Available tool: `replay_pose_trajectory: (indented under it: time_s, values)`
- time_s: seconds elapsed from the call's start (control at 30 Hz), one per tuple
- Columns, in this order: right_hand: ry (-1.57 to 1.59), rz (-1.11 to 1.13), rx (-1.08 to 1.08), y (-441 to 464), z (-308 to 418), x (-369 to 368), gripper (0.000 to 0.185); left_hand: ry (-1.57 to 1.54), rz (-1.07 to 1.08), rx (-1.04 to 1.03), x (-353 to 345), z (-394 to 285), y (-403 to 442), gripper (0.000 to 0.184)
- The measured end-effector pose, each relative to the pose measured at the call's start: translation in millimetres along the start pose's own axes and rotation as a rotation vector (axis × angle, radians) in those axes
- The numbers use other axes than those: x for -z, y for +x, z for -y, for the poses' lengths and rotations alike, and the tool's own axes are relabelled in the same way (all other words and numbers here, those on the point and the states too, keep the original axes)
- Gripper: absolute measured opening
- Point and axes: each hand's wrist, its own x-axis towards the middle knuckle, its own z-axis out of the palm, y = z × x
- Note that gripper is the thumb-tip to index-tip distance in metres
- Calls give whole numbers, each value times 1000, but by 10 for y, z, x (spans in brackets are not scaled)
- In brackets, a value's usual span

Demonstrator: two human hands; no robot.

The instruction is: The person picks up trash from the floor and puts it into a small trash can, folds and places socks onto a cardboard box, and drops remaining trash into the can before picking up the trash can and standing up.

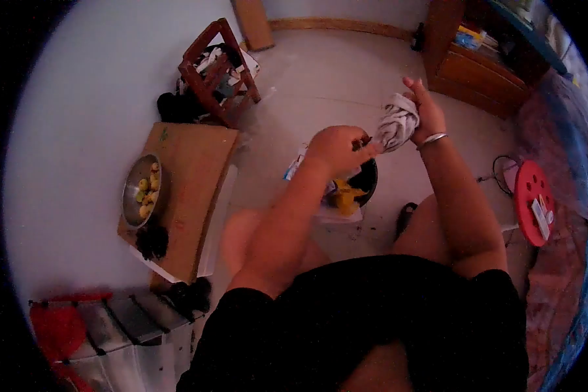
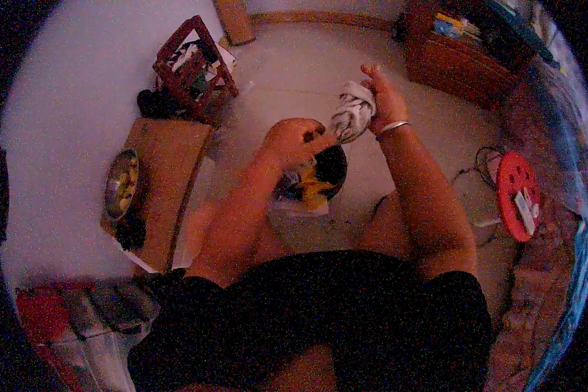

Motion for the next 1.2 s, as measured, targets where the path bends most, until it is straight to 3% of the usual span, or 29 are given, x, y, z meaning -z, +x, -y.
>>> replay_pose_trajectory:
  time_s: [0.13,0.27,0.33,0.47,0.53,0.63,0.77,0.83,0.97,1.03,1.1,1.2]
  values:
    - [62,-83,-26,-166,41,-184,31,190,67,10,-81,-145,91,37]
    - [-188,-168,139,207,-17,180,23,75,-127,92,100,121,59,33]
    - [-228,-363,169,222,124,239,20,13,-178,166,249,229,0,30]
    - [-221,-335,259,256,156,322,20,-194,-274,138,307,354,-30,27]
    - [-692,-281,335,325,80,386,32,-224,-284,122,280,411,-17,28]
    - [-828,-153,197,0,151,26,31,-272,-245,77,267,460,-18,31]
    - [-922,-35,280,-24,-45,64,32,-165,-275,73,244,408,-46,36]
    - [-1178,92,210,-76,-54,30,36,-158,-297,49,224,462,-31,37]
    - [-1140,251,115,17,-195,126,41,-222,-199,98,262,439,-29,37]
    - [-1001,391,-125,-71,-156,33,39,-232,-191,104,284,378,-56,36]
    - [-908,457,-81,-132,-167,-2,40,-78,-231,150,252,255,-73,33]
    - [-708,479,-41,-222,-234,-83,43,-163,-175,132,142,211,-62,32]
